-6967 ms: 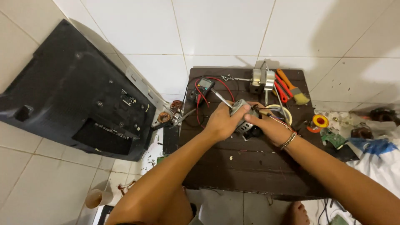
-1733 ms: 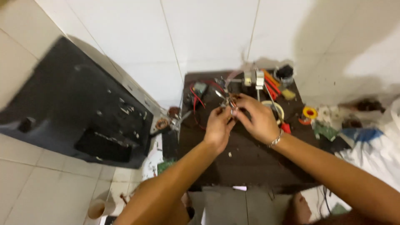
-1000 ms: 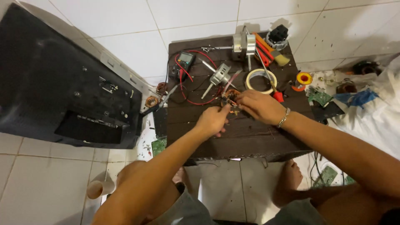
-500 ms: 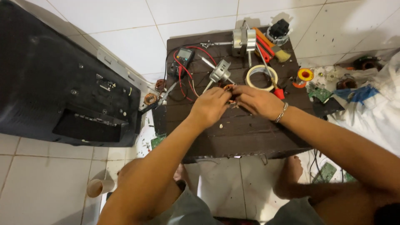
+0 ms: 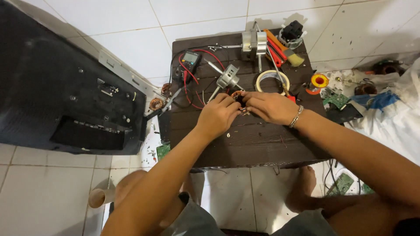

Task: Disassembling a motor to inspect and repair the stator by manipulating wires and applying tape.

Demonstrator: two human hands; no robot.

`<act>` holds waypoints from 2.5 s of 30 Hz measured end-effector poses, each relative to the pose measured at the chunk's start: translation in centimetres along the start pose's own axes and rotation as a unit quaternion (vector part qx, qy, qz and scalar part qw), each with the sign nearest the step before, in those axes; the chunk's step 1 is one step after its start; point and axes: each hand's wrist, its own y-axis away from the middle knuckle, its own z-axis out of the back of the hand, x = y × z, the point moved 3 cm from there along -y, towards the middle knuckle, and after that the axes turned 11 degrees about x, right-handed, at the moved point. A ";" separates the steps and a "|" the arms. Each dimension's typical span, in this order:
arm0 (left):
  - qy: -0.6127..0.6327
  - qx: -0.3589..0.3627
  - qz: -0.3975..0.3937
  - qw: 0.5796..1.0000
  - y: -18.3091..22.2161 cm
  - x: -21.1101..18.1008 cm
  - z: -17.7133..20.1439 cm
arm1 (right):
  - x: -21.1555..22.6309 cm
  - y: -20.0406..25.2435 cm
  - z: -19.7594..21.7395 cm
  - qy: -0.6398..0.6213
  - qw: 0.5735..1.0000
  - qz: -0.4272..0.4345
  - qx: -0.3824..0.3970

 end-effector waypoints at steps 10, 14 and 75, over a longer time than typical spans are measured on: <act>-0.009 -0.029 0.033 0.999 0.3 -1.3 0.8 | 0.0 0.2 -0.4 -0.011 0.999 -0.002 -0.039; 0.015 -0.011 0.088 0.996 0.2 -1.7 1.0 | 0.4 0.1 0.2 -0.046 0.998 -0.008 -0.036; 0.214 0.047 0.319 0.922 -0.7 -2.3 1.6 | -0.3 -0.6 -0.8 -0.029 0.996 -0.082 0.012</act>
